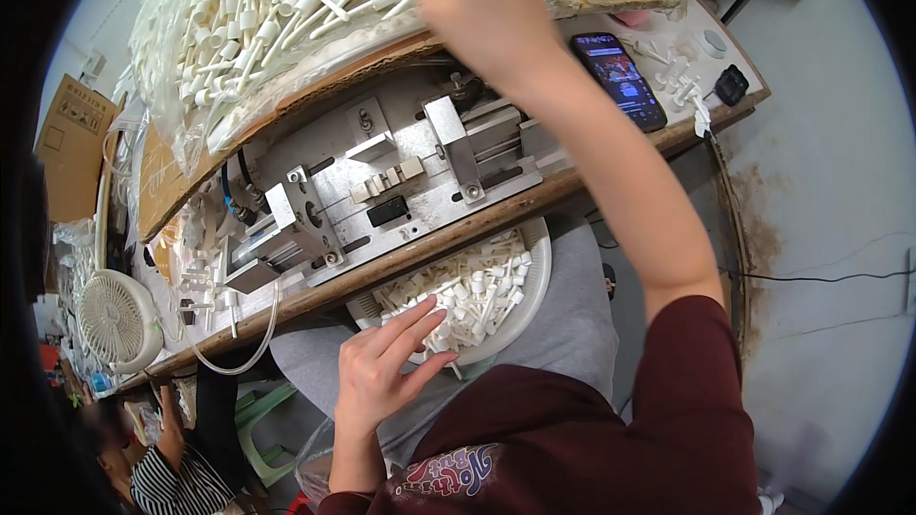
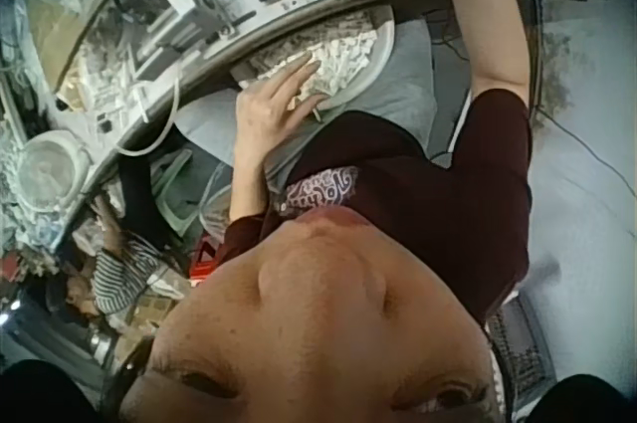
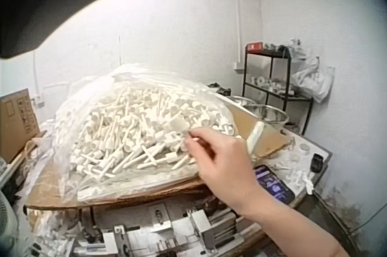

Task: Assembling small white plastic components using a pneumatic press machine.

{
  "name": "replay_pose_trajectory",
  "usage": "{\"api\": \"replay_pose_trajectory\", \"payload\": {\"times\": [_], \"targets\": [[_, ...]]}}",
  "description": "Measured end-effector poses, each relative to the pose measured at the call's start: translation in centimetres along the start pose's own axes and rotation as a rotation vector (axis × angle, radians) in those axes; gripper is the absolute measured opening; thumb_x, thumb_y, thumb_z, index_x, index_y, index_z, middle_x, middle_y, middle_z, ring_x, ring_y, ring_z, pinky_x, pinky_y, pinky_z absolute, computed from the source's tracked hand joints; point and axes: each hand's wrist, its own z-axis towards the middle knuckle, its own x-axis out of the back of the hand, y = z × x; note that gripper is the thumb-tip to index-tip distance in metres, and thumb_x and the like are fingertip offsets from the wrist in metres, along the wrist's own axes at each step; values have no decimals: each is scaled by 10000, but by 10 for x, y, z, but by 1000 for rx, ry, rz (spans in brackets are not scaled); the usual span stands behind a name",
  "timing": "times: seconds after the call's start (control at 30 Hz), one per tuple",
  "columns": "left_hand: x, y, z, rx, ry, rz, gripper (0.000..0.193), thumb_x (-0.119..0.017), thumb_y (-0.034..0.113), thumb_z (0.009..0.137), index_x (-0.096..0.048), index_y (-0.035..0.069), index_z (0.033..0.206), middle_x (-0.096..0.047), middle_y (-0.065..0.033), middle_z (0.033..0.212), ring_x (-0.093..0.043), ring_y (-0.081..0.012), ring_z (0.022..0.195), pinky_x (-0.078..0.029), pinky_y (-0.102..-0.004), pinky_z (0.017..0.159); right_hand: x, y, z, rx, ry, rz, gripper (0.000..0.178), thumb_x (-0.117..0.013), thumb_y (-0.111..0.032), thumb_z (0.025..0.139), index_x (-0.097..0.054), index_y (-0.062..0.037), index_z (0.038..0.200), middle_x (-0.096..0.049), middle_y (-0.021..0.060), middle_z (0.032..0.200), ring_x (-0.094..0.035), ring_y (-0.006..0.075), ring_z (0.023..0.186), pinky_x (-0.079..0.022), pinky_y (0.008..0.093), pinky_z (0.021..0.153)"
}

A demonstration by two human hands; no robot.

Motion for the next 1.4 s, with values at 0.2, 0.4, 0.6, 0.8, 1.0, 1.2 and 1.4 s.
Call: {"api": "replay_pose_trajectory", "payload": {"times": [0.2, 0.4, 0.6, 0.8, 1.0, 1.2, 1.4], "targets": [[0, -12, -12, 51, 60, 18, 401, -861, 215, 739, -752, 76, 1099, -745, -70, 1125, -655, -199, 616, -531, -298, 592, 153, 60, -29, -325, 68, -18, 273, -691, -164, 969, -720, 26, 1163, -702, 34, 871, -543, 38, 657, -423, 196, 582], [-4, -13, -12, 44, 48, -9, 402, -862, 191, 733, -751, 68, 1099, -749, -69, 1115, -675, -197, 649, -535, -300, 600, 236, 97, -81, -584, 62, -296, 163, -717, -146, 912, -749, -12, 1000, -699, 19, 765, -613, 61, 585, -462, 209, 526], [2, -11, -5, 28, 35, 5, 412, -867, 98, 710, -734, 32, 1094, -748, -128, 1119, -690, -175, 643, -535, -280, 622, 248, 128, -100, -762, -76, -520, 115, -702, -118, 822, -734, -25, 882, -673, 13, 653, -599, 62, 511, -465, 230, 479], [2, -18, -9, 60, 64, 38, 359, -861, 125, 727, -741, 43, 1055, -753, -92, 1098, -679, -168, 633, -522, -283, 590, 238, 139, -104, -797, -53, -586, 124, -699, -137, 793, -725, -30, 850, -676, 17, 625, -622, 85, 506, -493, 253, 518], [6, -22, -8, 47, 65, 36, 321, -834, 42, 743, -728, 9, 1045, -753, -136, 1083, -691, -189, 650, -540, -283, 628, 236, 145, -104, -778, -65, -598, 90, -693, -112, 796, -706, -32, 835, -674, 8, 652, -576, 61, 494, -442, 234, 474], [3, -28, -14, 72, 93, 49, 302, -850, 87, 733, -740, 39, 1010, -760, -103, 1041, -701, -197, 678, -520, -290, 608, 238, 139, -98, -826, -78, -589, 112, -703, -123, 781, -703, -15, 810, -680, 23, 647, -594, 71, 505, -456, 239, 487], [4, -22, -10, 56, 61, 26, 275, -822, 33, 761, -728, 6, 1018, -757, -130, 1036, -687, -194, 657, -539, -286, 627, 238, 163, -105, -873, -61, -521, 102, -708, -106, 767, -709, -8, 792, -686, 39, 639, -612, 87, 500, -480, 251, 492]]}}
